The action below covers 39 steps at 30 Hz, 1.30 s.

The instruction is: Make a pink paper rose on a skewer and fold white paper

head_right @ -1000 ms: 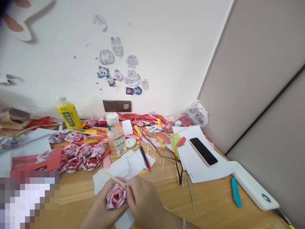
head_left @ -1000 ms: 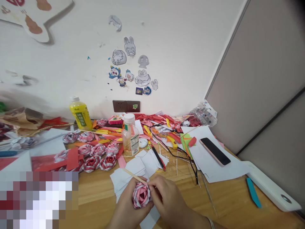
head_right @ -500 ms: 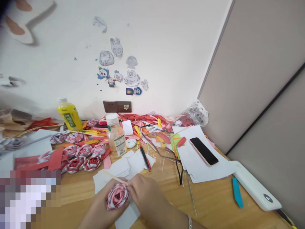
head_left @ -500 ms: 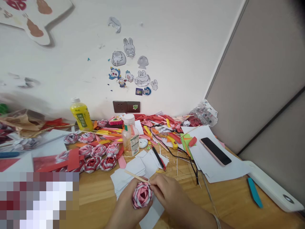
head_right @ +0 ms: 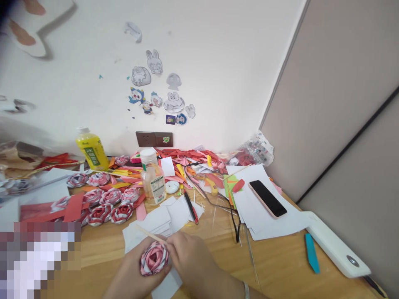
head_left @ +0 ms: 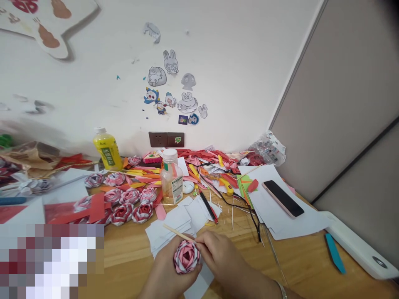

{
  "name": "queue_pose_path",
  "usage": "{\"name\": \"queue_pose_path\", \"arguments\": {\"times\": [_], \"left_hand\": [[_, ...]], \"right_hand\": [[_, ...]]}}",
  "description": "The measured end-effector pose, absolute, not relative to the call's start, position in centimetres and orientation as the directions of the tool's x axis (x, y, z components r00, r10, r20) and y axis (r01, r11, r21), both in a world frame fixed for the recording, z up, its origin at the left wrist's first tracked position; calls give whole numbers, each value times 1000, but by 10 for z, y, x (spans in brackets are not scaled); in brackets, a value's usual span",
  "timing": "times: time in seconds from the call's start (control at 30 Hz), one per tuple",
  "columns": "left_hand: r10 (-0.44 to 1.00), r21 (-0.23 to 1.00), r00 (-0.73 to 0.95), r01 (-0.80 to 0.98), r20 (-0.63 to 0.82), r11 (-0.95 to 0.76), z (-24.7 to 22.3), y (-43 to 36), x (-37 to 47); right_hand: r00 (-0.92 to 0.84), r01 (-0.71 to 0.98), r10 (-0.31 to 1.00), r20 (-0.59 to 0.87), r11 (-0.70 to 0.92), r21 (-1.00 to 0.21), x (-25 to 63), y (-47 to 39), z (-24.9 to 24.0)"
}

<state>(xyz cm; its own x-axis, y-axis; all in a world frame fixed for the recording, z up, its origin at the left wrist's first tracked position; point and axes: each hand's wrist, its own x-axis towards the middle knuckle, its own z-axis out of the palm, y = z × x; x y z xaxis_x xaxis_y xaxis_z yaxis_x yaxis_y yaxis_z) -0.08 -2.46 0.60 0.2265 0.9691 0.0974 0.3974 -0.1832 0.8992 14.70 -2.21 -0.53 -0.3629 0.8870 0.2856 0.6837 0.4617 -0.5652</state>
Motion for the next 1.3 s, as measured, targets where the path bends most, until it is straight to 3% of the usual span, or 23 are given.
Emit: {"name": "queue_pose_path", "arguments": {"times": [0.2,0.3,0.5,0.77,0.97,1.2,1.3], "left_hand": [[960,915,245,341,136,-216,-1,-24,-1],[960,915,243,338,139,-218,-1,-24,-1],[963,917,226,332,148,-219,0,-25,-1],[962,918,213,320,172,-235,0,-27,0],[951,891,231,358,207,-281,-1,-25,0],[945,843,209,432,254,-322,-5,-24,-3],[941,824,218,458,260,-334,-6,-24,-4]], "right_hand": [[-365,513,906,215,389,-765,150,-22,3],[-355,481,916,189,352,-803,151,-22,3],[-376,639,892,251,446,-627,149,-25,-4],[-380,582,894,237,430,-690,149,-26,1],[-368,645,889,271,454,-614,149,-28,2],[-219,720,928,302,362,-592,148,-25,3],[-215,732,903,373,402,-550,148,-24,2]]}}
